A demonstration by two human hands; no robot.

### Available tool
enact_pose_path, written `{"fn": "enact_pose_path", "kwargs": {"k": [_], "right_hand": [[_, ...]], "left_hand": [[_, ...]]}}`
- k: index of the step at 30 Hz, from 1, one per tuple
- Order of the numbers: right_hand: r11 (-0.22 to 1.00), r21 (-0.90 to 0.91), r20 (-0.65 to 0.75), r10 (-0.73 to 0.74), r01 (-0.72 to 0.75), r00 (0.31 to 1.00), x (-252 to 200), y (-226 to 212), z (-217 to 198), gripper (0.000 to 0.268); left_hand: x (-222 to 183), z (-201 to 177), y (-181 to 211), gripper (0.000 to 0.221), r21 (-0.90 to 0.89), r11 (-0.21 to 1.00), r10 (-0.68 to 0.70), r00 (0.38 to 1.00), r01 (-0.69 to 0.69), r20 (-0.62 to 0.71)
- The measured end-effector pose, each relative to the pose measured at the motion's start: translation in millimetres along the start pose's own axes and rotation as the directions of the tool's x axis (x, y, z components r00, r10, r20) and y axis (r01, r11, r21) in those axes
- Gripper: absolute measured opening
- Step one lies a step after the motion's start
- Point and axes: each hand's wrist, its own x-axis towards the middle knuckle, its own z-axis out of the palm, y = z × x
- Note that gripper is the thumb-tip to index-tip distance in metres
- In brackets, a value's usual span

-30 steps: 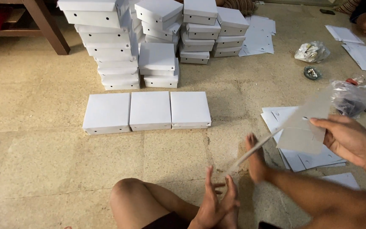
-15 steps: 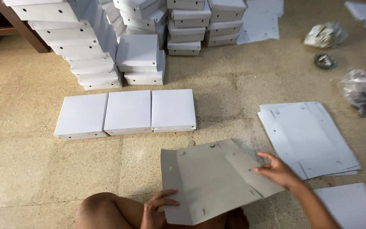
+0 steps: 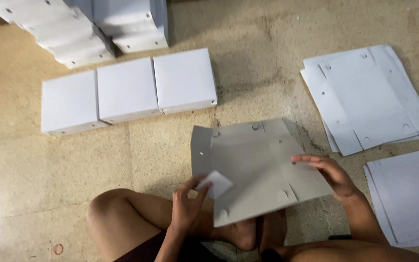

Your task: Folding flat cardboard templates into boxes and stacking them on the floor.

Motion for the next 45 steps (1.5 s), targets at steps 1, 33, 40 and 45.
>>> {"fn": "enact_pose_path", "kwargs": {"k": [1, 33, 40, 45], "right_hand": [[0.863, 0.447, -0.047, 0.285, -0.235, 0.958, 9.5, -24.2, 3.7, 0.05], [0.857, 0.084, -0.362, 0.501, -0.508, 0.786, 46.2, -43.3, 72.9, 0.035], [0.852, 0.328, -0.311, 0.505, -0.407, 0.805, 41.9, -56.6, 77.0, 0.051], [0.809, 0.494, -0.242, 0.479, -0.318, 0.844, 46.2, -71.9, 67.5, 0.047]], "left_hand": [[-0.4, 2.7, -4.0, 0.026, 0.055, 0.997, 0.05, 0.994, -0.045, -0.094], [-28.5, 32.1, -26.8, 0.059, 0.337, 0.815, 0.418, 0.881, -0.472, 0.223], [-31.7, 45.8, -19.8, 0.016, 0.487, 0.71, 0.475, 0.856, -0.509, 0.201], [-29.9, 52.6, 45.2, 0.02, 0.127, 0.758, 0.594, 0.758, -0.639, 0.269]]}}
